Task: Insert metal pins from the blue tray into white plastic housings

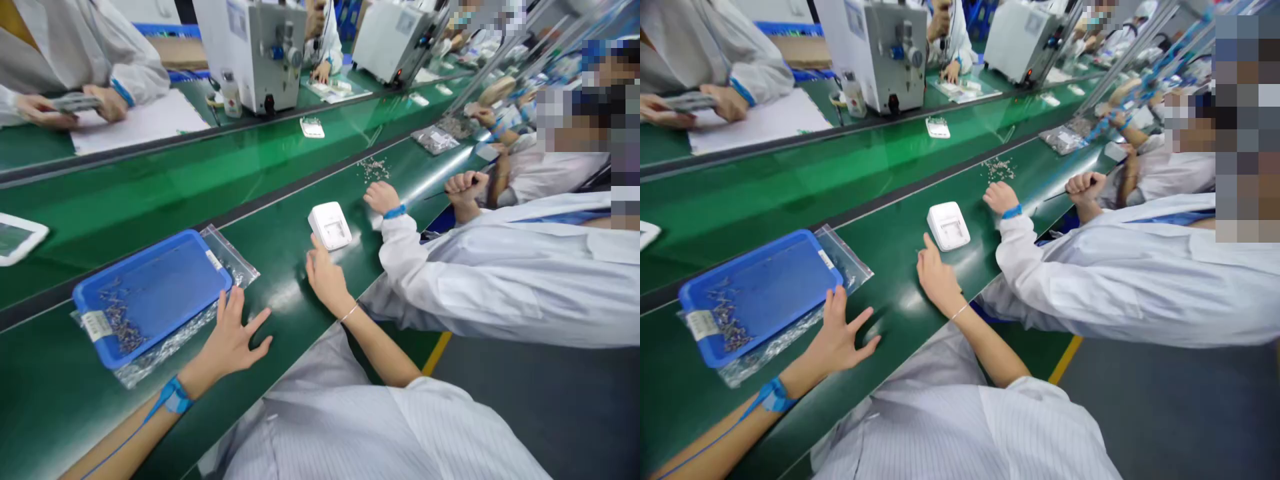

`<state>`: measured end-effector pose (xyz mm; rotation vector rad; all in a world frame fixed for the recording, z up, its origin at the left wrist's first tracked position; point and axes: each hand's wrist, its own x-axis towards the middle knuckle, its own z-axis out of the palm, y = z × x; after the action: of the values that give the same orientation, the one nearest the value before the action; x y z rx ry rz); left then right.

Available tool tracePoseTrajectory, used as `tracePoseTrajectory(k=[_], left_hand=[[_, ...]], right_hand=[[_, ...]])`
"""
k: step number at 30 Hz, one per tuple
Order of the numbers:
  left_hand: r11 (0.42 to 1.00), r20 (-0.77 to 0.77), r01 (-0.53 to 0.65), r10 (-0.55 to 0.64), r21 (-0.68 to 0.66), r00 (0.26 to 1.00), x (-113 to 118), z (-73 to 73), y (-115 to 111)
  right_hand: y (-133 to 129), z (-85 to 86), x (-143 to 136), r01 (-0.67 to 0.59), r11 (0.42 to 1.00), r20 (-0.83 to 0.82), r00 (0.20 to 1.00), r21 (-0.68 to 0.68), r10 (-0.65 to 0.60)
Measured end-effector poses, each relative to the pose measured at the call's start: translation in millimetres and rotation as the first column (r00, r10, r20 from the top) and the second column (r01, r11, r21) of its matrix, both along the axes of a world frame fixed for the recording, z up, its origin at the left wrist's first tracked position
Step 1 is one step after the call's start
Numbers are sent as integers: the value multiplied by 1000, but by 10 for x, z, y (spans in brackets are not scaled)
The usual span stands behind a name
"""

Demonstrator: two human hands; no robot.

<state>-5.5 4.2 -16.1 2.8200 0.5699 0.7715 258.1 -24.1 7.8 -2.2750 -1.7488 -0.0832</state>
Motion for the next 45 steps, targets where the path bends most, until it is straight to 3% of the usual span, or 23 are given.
tracePoseTrajectory(k=[3,6,9,11,13,16,23,30,40,45], left_hand=[[999,-8,29,-29,-15,1000,27,26,-46],[993,-18,49,-51,-109,999,67,17,-112],[975,-38,13,-22,-221,999,97,-8,-152],[950,-71,-47,26,-309,997,98,-19,-138],[914,-116,-83,39,-396,992,86,-17,-97],[884,-152,-92,24,-458,988,65,11,-36],[841,-141,-23,-63,-541,988,77,124,-9],[835,-119,-16,-60,-551,991,116,104,-36],[846,-142,-58,-21,-530,990,172,122,-93],[828,-109,-58,-4,-558,994,158,134,-84]], right_hand=[[51,25,184,156,986,47,987,-51,-154],[-86,48,76,202,972,7,979,-122,-203],[-382,166,-311,-68,984,-288,958,-166,18],[-547,286,-564,-277,953,-521,835,-119,178],[-623,388,-715,-353,933,-596,764,-66,247],[-596,443,-750,-375,924,-509,812,-78,286],[-427,356,-758,-349,900,-243,926,-261,288],[-425,277,-869,-349,881,-90,937,-319,339],[-473,261,-840,-330,903,-53,943,-275,329],[-476,473,-811,-352,848,-159,936,-396,314]])
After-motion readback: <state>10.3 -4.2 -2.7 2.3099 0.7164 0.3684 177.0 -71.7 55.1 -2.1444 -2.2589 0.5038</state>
